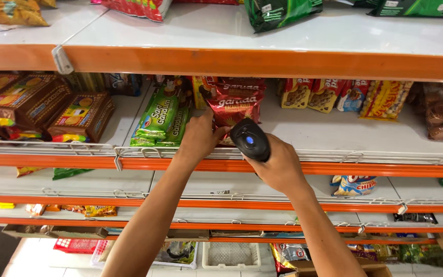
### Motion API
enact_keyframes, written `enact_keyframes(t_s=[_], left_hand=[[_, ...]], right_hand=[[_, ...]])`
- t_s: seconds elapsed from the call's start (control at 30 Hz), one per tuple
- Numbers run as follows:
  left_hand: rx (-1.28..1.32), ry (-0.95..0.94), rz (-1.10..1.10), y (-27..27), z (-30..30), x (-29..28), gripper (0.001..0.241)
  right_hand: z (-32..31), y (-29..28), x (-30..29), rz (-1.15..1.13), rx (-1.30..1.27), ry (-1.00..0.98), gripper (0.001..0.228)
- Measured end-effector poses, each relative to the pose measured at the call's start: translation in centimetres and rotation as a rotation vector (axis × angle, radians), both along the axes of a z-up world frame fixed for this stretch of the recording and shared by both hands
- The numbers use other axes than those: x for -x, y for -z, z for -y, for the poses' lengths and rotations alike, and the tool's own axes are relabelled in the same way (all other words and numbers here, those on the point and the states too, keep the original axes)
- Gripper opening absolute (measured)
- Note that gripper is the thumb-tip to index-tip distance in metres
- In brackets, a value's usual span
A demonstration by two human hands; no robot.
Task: The person uses a handheld scanner to scan barcodes on snack packages and places the items into a cardboard box.
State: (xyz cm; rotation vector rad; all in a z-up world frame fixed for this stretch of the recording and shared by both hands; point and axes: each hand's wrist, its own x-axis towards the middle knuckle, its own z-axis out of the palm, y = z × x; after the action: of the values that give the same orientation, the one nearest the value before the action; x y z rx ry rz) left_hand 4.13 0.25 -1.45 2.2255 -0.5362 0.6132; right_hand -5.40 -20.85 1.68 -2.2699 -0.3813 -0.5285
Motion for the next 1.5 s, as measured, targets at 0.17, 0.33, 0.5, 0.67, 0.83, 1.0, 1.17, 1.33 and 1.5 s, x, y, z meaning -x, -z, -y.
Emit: enact_keyframes(t_s=[0.17,0.33,0.5,0.67,0.83,1.0,1.17,1.33,1.5], left_hand=[[-0.128,-0.173,-0.089,-0.8,1.3,-0.3,0.044],[-0.077,-0.203,0.035,-1.5,1.5,1.0,0.042],[0.131,-0.166,0.598,0.6,2.3,4.9,0.027],[0.306,0.291,0.392,10.0,7.7,10.3,0.013],[0.197,0.648,-0.171,24.7,17.4,14.8,0.017],[-0.269,1.028,-0.374,34.5,24.2,20.3,0.032],[-0.710,1.112,-0.396,38.6,27.4,22.3,0.052],[-0.957,1.010,-0.447,40.8,27.9,23.2,0.034],[-0.861,0.942,-0.419,40.7,27.3,23.7,0.032]], right_hand=[[-0.6,-0.1,-0.4,-0.105,-0.007,0.041,0.037],[-0.1,0.3,-0.2,-0.126,-0.087,0.044,0.037],[3.2,3.9,4.6,0.081,-0.302,-0.056,0.034],[9.2,11.7,11.4,-0.097,-0.433,-0.036,0.036],[14.3,25.5,18.9,-0.295,-0.704,0.083,0.032],[20.0,36.6,27.9,-0.584,-0.870,0.609,0.032],[24.6,43.5,32.9,-0.730,-1.329,0.861,0.023],[27.0,51.1,32.3,-0.598,-1.409,1.066,0.029],[26.9,57.6,28.5,-0.746,-0.697,1.026,0.050]])
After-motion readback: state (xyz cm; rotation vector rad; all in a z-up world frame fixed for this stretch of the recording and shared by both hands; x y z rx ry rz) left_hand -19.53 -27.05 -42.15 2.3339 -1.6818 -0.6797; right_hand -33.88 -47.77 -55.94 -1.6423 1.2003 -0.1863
